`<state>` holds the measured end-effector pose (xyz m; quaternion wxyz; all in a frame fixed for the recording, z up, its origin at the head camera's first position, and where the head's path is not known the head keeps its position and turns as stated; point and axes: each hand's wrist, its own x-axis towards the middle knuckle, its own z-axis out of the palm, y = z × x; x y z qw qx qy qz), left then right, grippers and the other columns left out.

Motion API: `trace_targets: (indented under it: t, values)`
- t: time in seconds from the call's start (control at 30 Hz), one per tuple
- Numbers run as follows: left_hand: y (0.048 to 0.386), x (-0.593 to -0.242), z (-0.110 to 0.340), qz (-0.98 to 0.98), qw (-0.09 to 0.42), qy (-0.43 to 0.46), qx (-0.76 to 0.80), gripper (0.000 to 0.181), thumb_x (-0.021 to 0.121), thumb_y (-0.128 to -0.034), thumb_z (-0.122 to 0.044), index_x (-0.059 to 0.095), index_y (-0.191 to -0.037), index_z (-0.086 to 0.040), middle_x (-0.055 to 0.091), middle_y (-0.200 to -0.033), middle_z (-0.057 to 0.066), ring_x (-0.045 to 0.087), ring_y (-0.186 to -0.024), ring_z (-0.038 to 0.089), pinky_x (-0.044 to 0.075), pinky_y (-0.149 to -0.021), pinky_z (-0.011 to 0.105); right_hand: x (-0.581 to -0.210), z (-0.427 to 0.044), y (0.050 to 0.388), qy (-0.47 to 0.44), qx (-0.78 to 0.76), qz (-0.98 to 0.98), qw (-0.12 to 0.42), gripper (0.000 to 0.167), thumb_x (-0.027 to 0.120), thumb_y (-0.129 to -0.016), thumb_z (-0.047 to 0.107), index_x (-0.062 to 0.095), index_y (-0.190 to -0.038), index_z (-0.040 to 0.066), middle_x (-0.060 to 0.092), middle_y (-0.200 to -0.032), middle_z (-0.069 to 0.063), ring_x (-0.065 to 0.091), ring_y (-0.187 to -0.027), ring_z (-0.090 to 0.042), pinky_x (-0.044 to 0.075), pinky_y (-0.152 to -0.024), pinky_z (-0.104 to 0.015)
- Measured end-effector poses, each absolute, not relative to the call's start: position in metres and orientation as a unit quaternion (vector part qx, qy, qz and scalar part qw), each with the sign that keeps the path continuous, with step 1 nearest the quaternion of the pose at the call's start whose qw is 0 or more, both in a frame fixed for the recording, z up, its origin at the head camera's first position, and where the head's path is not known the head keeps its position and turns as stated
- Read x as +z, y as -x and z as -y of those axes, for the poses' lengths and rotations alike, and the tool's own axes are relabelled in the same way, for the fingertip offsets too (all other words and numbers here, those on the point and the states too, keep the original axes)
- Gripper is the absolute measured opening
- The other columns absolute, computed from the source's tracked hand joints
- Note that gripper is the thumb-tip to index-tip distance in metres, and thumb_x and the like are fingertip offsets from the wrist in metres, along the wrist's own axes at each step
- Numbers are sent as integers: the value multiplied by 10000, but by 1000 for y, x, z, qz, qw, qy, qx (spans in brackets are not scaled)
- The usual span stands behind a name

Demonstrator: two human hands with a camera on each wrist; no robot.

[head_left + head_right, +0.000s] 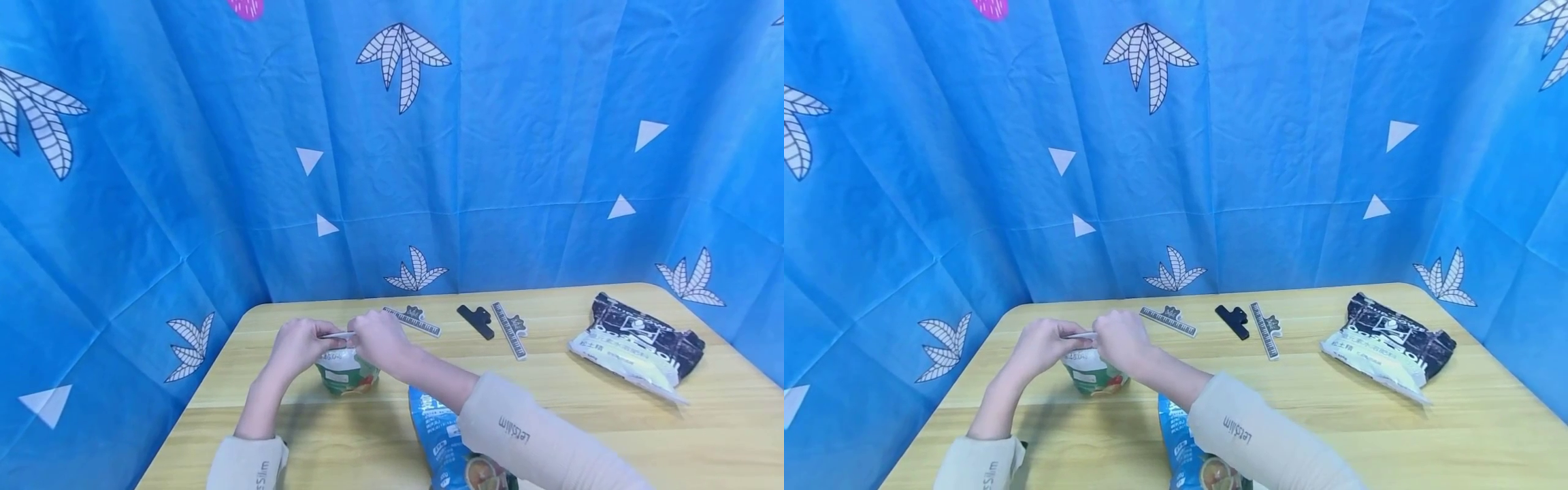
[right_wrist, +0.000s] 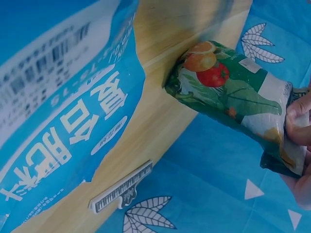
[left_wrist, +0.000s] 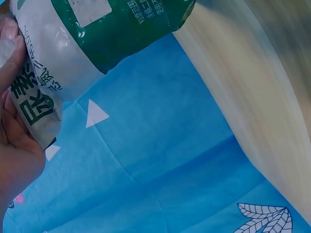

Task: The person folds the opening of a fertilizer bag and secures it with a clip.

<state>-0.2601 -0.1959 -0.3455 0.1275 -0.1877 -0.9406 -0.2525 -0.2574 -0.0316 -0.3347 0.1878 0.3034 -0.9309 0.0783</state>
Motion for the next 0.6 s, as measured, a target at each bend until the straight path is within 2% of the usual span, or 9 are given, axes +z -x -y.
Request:
trace_targets:
  t: [0.1, 0.33, 0.5, 0.6]
  values:
    - [260, -344, 197, 942, 117, 185, -256, 105, 773, -739, -158, 755, -840, -138, 691, -765, -17, 570, -654, 100, 425, -598, 293, -333, 31, 258, -307, 79, 933, 168, 114, 737, -783, 189, 732, -889, 146, 659, -708, 37, 441, -507, -56, 363, -467, -152]
    - [261, -344, 203, 938, 100, 195, -267, 138, 758, -753, -137, 750, -890, -144, 692, -834, -25, 612, -785, 141, 457, -660, 325, -328, 23, 261, -331, 107, 928, 134, 115, 719, -804, 203, 720, -900, 139, 680, -773, 30, 525, -575, -66, 412, -542, -191]
    - [264, -348, 215, 926, 74, 206, -309, 152, 731, -782, -119, 741, -932, -137, 687, -879, -24, 612, -827, 139, 486, -684, 318, -331, 17, 263, -330, 169, 924, 90, 120, 698, -820, 113, 706, -940, 109, 682, -839, 2, 592, -692, -97, 449, -613, -174]
    - [266, -353, 223, 909, 66, 209, -355, 159, 720, -790, -97, 733, -948, -105, 684, -908, 6, 615, -849, 157, 504, -691, 307, -332, 13, 265, -318, 214, 922, 54, 149, 681, -827, 62, 698, -972, 91, 679, -877, -19, 590, -721, -94, 458, -604, -150]
